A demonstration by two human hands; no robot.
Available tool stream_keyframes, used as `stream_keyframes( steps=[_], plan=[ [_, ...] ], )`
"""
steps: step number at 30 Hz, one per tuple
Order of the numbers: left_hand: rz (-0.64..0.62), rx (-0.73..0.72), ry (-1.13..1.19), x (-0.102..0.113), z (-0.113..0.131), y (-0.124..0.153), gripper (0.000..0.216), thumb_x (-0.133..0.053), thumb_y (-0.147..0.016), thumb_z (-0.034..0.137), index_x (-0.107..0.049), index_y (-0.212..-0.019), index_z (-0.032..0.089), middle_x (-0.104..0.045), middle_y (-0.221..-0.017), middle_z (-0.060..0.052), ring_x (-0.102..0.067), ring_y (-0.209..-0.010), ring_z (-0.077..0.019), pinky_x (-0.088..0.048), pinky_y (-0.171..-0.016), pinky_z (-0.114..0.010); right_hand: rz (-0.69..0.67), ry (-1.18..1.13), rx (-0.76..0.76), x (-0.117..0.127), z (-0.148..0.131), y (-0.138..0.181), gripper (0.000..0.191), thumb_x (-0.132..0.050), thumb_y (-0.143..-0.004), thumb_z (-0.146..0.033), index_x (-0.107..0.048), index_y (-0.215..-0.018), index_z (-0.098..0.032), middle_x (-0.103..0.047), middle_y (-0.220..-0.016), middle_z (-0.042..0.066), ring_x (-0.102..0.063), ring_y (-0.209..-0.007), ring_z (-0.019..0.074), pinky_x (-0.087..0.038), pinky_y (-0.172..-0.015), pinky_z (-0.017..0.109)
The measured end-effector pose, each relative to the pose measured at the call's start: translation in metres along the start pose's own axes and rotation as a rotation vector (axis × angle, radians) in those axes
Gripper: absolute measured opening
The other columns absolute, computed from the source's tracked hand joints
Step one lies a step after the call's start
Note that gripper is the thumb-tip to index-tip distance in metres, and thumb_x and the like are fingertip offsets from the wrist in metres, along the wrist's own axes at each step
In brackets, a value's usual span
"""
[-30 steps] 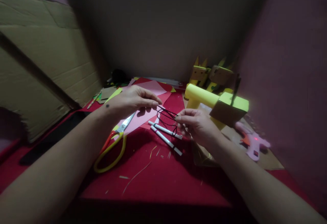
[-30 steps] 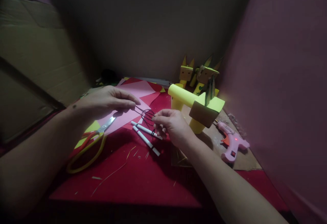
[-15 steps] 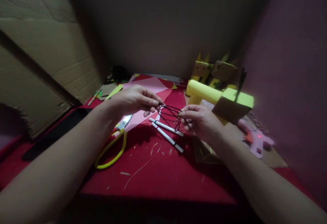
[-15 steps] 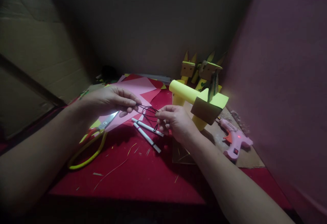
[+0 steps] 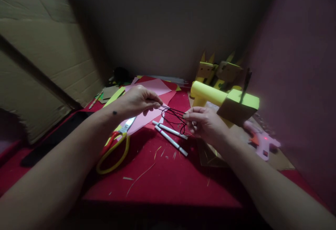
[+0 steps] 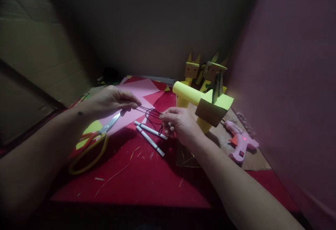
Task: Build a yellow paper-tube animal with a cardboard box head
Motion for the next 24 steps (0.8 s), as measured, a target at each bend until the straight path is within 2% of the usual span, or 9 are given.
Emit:
stream_keyframes(
  steps=[9,15,20,24],
  plan=[
    [-0.144,-0.057,-0.131,0.002,-0.004,0.002,0.015,-0.064,-0.079,0.02,-0.078,-0.082,0.018,-0.062,-0.057,0.0,-0.051,-0.047,-0.0088,-0.04,-0.047,-0.019,0.025,0.148,0.049,0.002,-0.003,0.0,0.015,-0.071,-0.066,-0.021,-0.06,-0.056,-0.02,-0.05,-0.037,-0.004,-0.039,-0.031,0.0075,-0.023,-0.032,0.021],
    [-0.263,-0.121,-0.161,-0.009,-0.006,0.005,0.02,-0.059,-0.081,0.023,-0.078,-0.085,0.02,-0.064,-0.064,-0.001,-0.05,-0.047,-0.0089,-0.041,-0.048,-0.019,0.07,0.239,0.056,0.006,-0.006,0.001,0.014,-0.072,-0.065,-0.018,-0.064,-0.054,-0.018,-0.056,-0.042,-0.002,-0.035,-0.033,0.0048,-0.021,-0.033,0.02],
    [-0.236,-0.163,-0.215,-0.008,-0.005,0.005,0.02,-0.061,-0.083,0.028,-0.079,-0.084,0.02,-0.065,-0.07,-0.003,-0.05,-0.054,-0.0107,-0.039,-0.05,-0.021,0.066,0.28,0.06,0.007,-0.005,-0.001,0.012,-0.073,-0.065,-0.016,-0.067,-0.054,-0.018,-0.055,-0.043,-0.001,-0.037,-0.035,0.0055,-0.025,-0.034,0.021],
    [-0.21,-0.094,-0.293,-0.007,-0.007,0.005,0.016,-0.064,-0.081,0.022,-0.079,-0.076,0.02,-0.064,-0.067,-0.002,-0.049,-0.054,-0.0108,-0.037,-0.054,-0.022,0.057,0.307,0.033,0.005,-0.002,-0.001,0.013,-0.071,-0.065,-0.016,-0.066,-0.054,-0.017,-0.052,-0.041,-0.001,-0.04,-0.035,0.0074,-0.022,-0.034,0.022]
  ],
)
Point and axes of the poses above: each hand's wrist, its own y-axis away from the middle knuckle, its own x-axis out of the back of the hand, z = x × y, the point moved 10 cm from there along -y, towards the middle knuckle
